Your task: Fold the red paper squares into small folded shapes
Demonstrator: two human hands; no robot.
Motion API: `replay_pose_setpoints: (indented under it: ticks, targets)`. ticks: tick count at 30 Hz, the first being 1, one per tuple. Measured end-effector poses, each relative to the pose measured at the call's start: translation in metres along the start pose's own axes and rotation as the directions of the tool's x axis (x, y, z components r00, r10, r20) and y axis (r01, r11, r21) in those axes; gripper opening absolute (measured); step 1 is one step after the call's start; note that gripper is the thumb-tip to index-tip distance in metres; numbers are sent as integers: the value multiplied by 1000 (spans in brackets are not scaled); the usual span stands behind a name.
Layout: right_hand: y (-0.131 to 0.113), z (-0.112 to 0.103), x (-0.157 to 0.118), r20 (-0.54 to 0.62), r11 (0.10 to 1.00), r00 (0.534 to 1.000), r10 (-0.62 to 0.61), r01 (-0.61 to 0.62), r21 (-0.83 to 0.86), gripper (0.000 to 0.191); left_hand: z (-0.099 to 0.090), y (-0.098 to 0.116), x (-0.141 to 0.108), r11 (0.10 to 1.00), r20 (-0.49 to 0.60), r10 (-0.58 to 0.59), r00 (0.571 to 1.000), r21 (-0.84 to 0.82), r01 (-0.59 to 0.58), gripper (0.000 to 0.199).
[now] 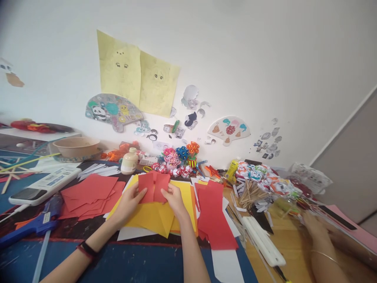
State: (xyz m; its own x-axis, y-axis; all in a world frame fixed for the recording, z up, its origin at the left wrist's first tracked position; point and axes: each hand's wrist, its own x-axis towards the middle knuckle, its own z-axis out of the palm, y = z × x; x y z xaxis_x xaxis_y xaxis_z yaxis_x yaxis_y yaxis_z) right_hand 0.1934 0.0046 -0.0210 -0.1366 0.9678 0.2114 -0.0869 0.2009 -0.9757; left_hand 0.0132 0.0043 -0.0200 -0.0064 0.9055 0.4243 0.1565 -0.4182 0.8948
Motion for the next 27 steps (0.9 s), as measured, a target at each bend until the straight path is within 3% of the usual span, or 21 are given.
replay_pose_setpoints:
  ticks: [4, 10, 13, 15, 18, 22, 25, 27]
  targets:
    - [-5, 2, -1, 14, 1000, 1000, 4, -4, 18, 38, -2, 0, -1, 997, 78, -9, 997, 74, 3, 32]
    - [-11, 3, -3, 16, 999, 1000, -14, 13, 36, 40, -6, -7, 3, 961, 68, -36, 997, 277, 16, 32]
    - [-10, 2, -3, -4, 999, 1000, -23, 23, 46, 39, -11, -8, 4, 838, -2, -7, 1000, 546, 7, 39]
    - [-10, 1, -2, -23, 999, 999, -23, 24, 38, 39, -13, -5, 3, 719, -24, 128, 991, 691, -76, 46]
    - [-11, 2, -1, -43, 999, 999, -10, 11, 40, 44, -12, 5, 1, 596, 145, 323, 935, 737, -320, 48]
    - [-15, 3, -3, -15, 997, 1000, 19, -18, 74, 51, -7, 15, -4, 450, 427, 412, 805, 673, -587, 42]
    - [-15, 3, -3, 20, 992, 997, 77, -79, 102, 59, -5, 16, -8, 387, 493, 445, 748, 647, -657, 30]
    - [-13, 2, -1, -21, 991, 994, 105, -103, 91, 59, -5, 18, -9, 435, 441, 471, 764, 638, -636, 24]
